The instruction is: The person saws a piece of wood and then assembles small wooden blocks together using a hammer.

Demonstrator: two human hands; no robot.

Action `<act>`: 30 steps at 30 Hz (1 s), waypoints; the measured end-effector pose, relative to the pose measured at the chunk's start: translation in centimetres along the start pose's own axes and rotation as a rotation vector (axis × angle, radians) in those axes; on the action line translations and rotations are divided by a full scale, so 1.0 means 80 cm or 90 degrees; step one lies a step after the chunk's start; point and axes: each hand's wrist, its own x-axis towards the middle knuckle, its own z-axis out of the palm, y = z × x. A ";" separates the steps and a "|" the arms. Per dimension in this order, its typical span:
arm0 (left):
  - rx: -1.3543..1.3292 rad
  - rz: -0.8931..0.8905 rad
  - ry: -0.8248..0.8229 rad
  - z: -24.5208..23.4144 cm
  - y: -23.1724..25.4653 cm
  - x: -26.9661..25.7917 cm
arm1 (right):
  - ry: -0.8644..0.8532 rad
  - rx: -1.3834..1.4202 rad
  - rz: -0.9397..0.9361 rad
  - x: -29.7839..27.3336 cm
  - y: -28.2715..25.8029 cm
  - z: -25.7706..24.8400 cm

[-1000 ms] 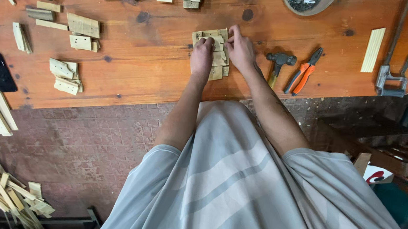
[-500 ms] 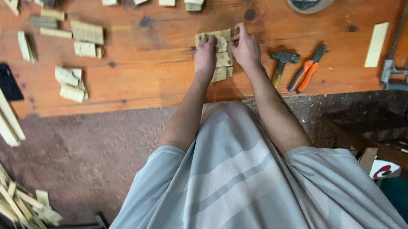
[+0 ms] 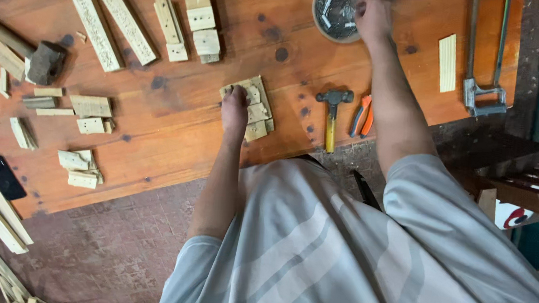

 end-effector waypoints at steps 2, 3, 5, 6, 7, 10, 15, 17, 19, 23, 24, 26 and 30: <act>0.006 -0.004 0.002 0.001 0.000 0.002 | 0.035 -0.047 -0.046 0.034 0.019 0.010; 0.001 -0.020 0.000 0.000 0.003 0.002 | 0.026 -0.033 -0.018 0.047 0.020 0.013; 0.002 -0.041 -0.003 -0.002 0.006 -0.002 | 0.011 -0.014 0.010 0.064 0.022 0.027; 0.003 -0.049 0.002 -0.001 0.008 -0.003 | 0.027 -0.036 0.028 0.070 0.025 0.035; 0.003 -0.056 0.006 -0.002 0.010 -0.005 | 0.044 -0.057 0.047 0.076 0.027 0.043; 0.019 -0.029 0.034 -0.002 0.016 -0.010 | 0.045 -0.136 0.162 0.077 0.005 0.053; 0.046 -0.090 0.035 -0.003 0.036 -0.010 | 0.129 -0.232 0.114 0.087 0.016 0.070; 0.050 -0.100 0.041 -0.001 0.037 -0.013 | 0.109 -0.217 0.108 0.091 0.024 0.075; 0.050 -0.106 0.042 0.003 0.035 -0.014 | 0.086 -0.178 0.093 0.096 0.029 0.075; 0.057 -0.120 0.042 -0.001 0.041 -0.017 | 0.011 -0.193 0.127 0.101 0.027 0.075; 0.054 -0.106 0.051 0.005 0.033 -0.015 | 0.000 -0.226 0.134 0.100 0.028 0.076; 0.051 -0.090 0.061 0.004 0.032 -0.017 | -0.010 -0.258 0.140 0.087 0.011 0.066; 0.050 -0.124 0.029 -0.014 0.061 -0.016 | 0.063 -0.208 0.074 0.033 -0.046 0.013</act>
